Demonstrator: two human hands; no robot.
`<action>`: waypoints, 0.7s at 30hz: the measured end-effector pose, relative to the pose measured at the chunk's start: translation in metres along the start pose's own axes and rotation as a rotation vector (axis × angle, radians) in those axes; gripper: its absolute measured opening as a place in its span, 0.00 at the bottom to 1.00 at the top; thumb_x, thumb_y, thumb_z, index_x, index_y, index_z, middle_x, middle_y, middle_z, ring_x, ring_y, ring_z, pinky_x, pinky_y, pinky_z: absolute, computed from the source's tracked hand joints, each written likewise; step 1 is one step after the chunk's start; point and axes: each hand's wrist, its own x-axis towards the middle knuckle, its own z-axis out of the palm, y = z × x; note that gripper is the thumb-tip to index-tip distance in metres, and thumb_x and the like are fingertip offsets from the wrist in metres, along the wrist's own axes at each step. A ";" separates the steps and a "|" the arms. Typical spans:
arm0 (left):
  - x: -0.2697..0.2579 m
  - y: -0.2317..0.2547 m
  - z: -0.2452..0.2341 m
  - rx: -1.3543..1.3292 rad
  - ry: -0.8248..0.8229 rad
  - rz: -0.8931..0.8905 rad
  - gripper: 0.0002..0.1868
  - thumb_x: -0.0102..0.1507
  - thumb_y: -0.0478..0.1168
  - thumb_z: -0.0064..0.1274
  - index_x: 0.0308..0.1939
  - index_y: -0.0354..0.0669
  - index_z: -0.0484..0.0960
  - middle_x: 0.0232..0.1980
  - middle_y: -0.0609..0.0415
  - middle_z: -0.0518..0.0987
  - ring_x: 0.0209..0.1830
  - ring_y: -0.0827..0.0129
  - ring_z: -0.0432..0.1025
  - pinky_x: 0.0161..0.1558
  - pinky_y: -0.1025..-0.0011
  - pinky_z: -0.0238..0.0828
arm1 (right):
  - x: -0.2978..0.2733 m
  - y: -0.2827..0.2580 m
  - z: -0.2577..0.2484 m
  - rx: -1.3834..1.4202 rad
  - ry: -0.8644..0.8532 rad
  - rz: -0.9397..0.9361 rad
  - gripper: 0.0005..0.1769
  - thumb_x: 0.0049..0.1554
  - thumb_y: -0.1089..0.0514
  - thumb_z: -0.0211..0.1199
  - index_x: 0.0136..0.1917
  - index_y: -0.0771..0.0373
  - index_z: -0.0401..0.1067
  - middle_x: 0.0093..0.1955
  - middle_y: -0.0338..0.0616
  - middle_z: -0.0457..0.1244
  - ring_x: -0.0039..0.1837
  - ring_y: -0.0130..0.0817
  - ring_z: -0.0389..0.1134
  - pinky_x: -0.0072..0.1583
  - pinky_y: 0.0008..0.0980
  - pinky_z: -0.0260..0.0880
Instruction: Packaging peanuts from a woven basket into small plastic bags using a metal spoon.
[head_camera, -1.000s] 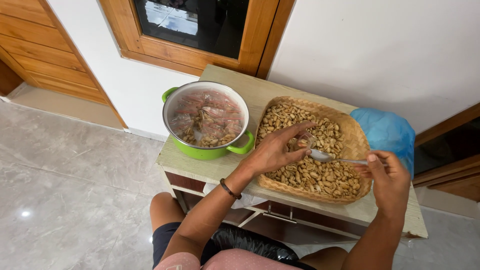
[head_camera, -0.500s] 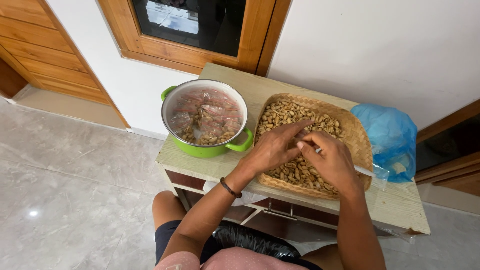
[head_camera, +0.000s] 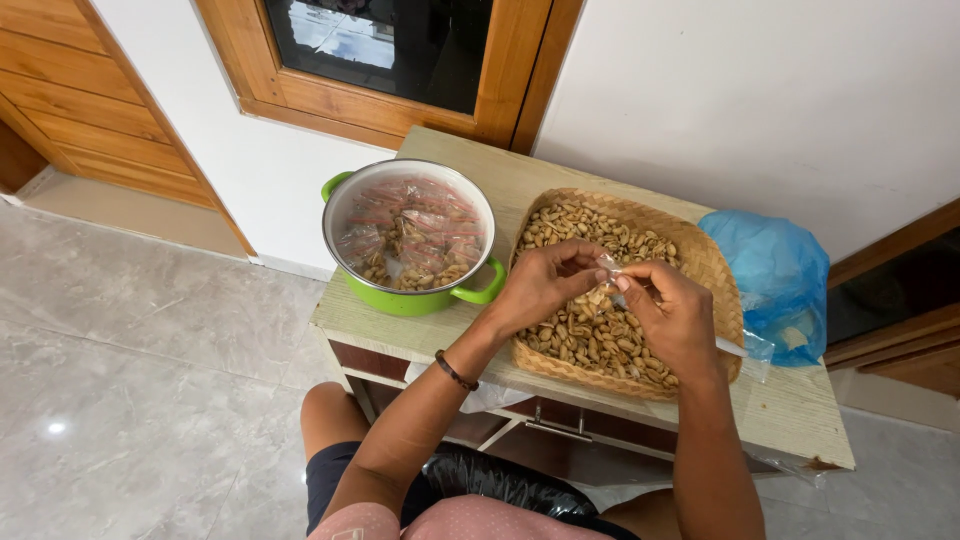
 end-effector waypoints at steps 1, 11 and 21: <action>0.001 -0.001 0.000 0.000 -0.001 0.001 0.18 0.66 0.41 0.60 0.58 0.38 0.82 0.43 0.42 0.84 0.44 0.55 0.81 0.46 0.57 0.80 | 0.000 -0.001 0.001 -0.001 0.001 0.000 0.04 0.65 0.63 0.64 0.51 0.64 0.79 0.39 0.55 0.71 0.42 0.45 0.74 0.39 0.37 0.74; -0.001 0.022 -0.002 0.064 -0.012 0.084 0.09 0.70 0.40 0.56 0.50 0.39 0.84 0.42 0.43 0.83 0.46 0.52 0.80 0.46 0.53 0.78 | -0.004 0.003 0.003 0.013 0.010 0.019 0.10 0.64 0.63 0.65 0.59 0.67 0.75 0.44 0.59 0.71 0.46 0.47 0.73 0.43 0.40 0.74; -0.001 0.023 0.000 0.122 -0.026 0.146 0.08 0.68 0.38 0.57 0.49 0.40 0.85 0.43 0.45 0.83 0.47 0.51 0.79 0.48 0.52 0.78 | -0.007 -0.001 0.003 0.002 -0.005 0.005 0.05 0.65 0.62 0.65 0.51 0.67 0.77 0.44 0.59 0.70 0.51 0.55 0.74 0.46 0.43 0.73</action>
